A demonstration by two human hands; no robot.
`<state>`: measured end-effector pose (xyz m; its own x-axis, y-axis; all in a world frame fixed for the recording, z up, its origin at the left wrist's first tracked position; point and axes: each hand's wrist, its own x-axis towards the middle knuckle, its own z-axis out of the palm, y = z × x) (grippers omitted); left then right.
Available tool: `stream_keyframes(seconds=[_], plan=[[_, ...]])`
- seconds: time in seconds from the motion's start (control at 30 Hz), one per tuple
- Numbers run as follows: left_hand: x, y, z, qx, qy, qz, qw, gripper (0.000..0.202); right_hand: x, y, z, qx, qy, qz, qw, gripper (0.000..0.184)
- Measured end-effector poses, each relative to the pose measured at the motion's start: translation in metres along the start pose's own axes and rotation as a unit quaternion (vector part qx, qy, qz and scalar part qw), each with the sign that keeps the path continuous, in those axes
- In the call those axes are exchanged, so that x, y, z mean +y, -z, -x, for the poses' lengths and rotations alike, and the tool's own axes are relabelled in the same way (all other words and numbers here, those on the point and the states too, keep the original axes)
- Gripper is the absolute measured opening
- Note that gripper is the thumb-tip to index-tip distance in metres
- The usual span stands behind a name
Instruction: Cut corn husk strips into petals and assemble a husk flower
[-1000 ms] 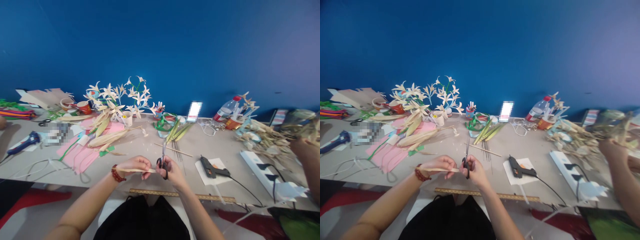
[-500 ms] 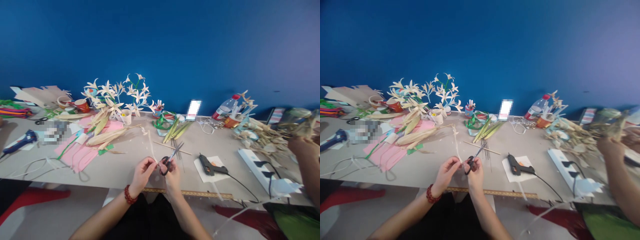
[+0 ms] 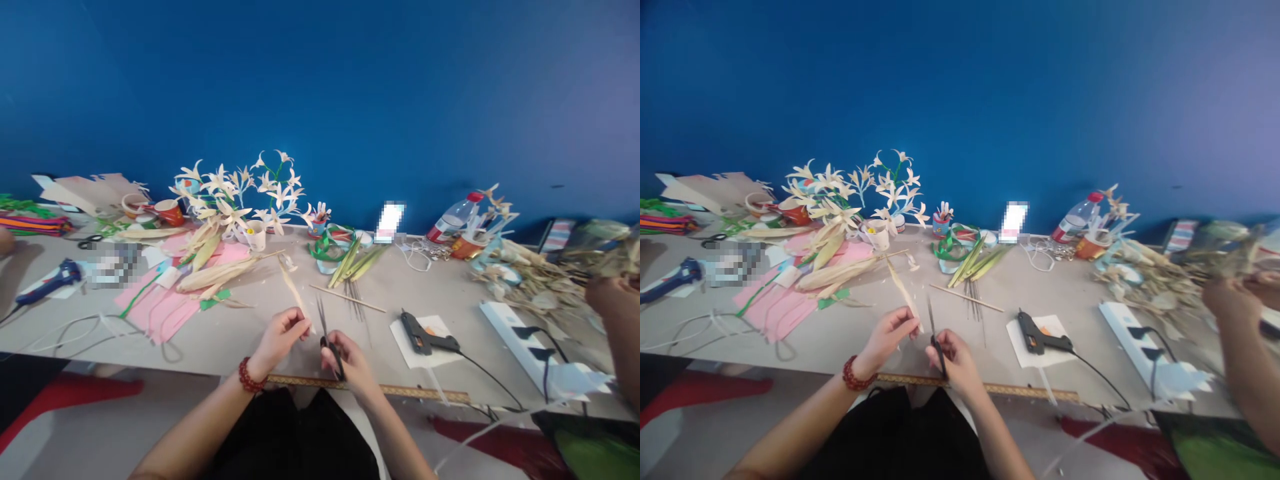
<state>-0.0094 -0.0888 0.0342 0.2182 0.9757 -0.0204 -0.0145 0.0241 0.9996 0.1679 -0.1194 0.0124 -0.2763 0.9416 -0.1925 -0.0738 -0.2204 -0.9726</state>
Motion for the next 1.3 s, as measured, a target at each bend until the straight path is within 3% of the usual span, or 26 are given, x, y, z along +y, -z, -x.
stream_keyframes(seconds=[0.1,0.37,1.3], plan=[[0.005,0.007,-0.002,-0.031,0.007,-0.020,0.999,0.029,-0.002,0.006,0.007,-0.051,-0.028,0.024,0.998,0.044],[0.008,0.018,-0.008,-0.095,0.034,-0.040,0.994,0.030,-0.005,0.000,0.003,-0.060,-0.041,0.028,0.997,0.047],[0.021,0.016,-0.009,-0.116,0.033,-0.020,0.992,0.027,0.008,0.000,0.005,-0.043,-0.033,-0.018,0.998,0.047]])
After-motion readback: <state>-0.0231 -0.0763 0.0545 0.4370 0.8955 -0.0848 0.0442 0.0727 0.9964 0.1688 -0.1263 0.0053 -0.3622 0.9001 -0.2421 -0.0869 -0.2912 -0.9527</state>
